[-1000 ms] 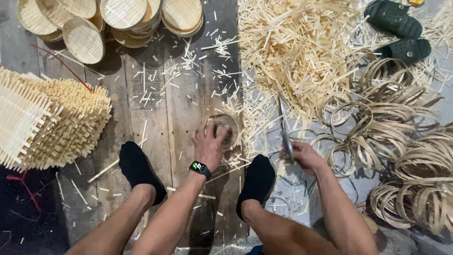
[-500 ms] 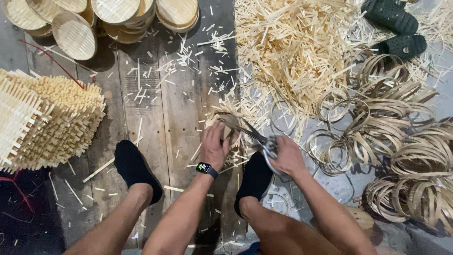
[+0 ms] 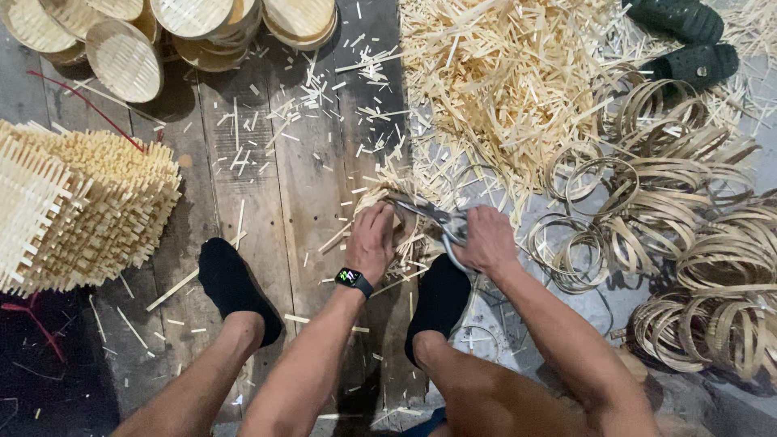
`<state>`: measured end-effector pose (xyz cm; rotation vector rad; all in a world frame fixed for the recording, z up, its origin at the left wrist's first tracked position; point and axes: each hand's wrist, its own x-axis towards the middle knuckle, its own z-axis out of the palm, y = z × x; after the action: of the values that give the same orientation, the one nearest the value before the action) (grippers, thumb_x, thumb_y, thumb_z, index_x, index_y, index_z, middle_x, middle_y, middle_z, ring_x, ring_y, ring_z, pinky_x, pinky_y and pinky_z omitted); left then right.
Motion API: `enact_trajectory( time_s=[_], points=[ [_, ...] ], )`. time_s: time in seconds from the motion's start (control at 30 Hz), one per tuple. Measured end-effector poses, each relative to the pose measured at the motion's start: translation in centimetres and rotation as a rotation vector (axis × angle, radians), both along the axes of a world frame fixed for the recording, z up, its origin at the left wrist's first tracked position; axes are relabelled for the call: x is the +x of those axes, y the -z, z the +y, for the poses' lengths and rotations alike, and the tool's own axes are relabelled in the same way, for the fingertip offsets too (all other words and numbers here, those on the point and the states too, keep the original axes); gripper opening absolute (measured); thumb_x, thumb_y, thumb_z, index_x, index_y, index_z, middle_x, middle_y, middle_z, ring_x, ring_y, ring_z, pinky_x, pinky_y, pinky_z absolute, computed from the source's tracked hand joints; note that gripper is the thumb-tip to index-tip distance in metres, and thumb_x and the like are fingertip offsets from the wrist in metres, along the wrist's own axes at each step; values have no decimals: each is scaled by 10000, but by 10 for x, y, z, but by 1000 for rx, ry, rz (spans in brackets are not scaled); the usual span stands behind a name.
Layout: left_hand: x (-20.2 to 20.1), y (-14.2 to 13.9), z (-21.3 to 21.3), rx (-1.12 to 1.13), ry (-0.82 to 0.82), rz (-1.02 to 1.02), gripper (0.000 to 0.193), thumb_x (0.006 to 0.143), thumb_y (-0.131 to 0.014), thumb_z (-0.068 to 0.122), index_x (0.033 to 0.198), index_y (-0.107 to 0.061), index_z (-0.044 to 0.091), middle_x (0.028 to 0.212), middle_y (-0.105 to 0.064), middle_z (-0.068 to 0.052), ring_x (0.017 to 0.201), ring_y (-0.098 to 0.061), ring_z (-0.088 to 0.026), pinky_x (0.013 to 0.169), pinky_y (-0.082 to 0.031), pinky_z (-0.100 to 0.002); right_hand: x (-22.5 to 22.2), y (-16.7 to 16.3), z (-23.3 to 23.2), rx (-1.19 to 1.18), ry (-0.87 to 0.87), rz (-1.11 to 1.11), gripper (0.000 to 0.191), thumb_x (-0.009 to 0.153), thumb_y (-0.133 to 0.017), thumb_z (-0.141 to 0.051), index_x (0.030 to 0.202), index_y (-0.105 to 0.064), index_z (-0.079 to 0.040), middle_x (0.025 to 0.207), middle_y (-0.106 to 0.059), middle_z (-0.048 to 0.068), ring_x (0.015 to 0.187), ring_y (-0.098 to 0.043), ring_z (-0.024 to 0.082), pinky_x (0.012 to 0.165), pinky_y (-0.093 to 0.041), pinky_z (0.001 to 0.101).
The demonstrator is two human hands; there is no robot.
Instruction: The person constructs bamboo steamer baskets by hand and using shears, fitting bamboo strips together, trimming the edges, and assembling the components on a wooden floor.
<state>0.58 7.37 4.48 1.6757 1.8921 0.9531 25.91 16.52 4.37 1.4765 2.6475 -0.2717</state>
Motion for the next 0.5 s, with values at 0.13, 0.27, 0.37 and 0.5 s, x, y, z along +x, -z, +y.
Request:
enact_trajectory(
  time_s=[0.13,0.27,0.37,0.5],
  points=[
    [1,-3,0,-41,-22,5,445,852,-681,-38,1267,-624,113,1316,-577,-172,1217,-576,-370,993,-527,-434,7,9,6,-70,24,-51,344,878,-631,-334,937,-662,4,865,-630,200,761,-651,341,676,-549,474],
    [2,-5,1,-43,-50,-9,524,770,-694,-72,1249,-647,137,1215,-577,-175,1148,-563,-396,932,-531,-466,13,7,7,-18,11,0,327,855,-621,-322,942,-659,-9,888,-629,184,791,-642,340,705,-540,480],
    [0,-6,3,-30,-11,23,550,752,-691,-85,1255,-652,133,1206,-592,-154,1146,-563,-393,947,-534,-474,2,10,6,-65,34,-109,547,767,-708,-509,860,-648,27,816,-621,197,770,-646,341,707,-546,476],
    [-2,-12,2,-66,-25,21,585,722,-652,-88,1257,-665,149,1250,-587,-180,1170,-577,-390,947,-543,-455,-4,20,8,-66,16,-84,350,885,-648,-351,968,-660,-11,894,-628,177,806,-648,314,704,-548,465]
  ],
)
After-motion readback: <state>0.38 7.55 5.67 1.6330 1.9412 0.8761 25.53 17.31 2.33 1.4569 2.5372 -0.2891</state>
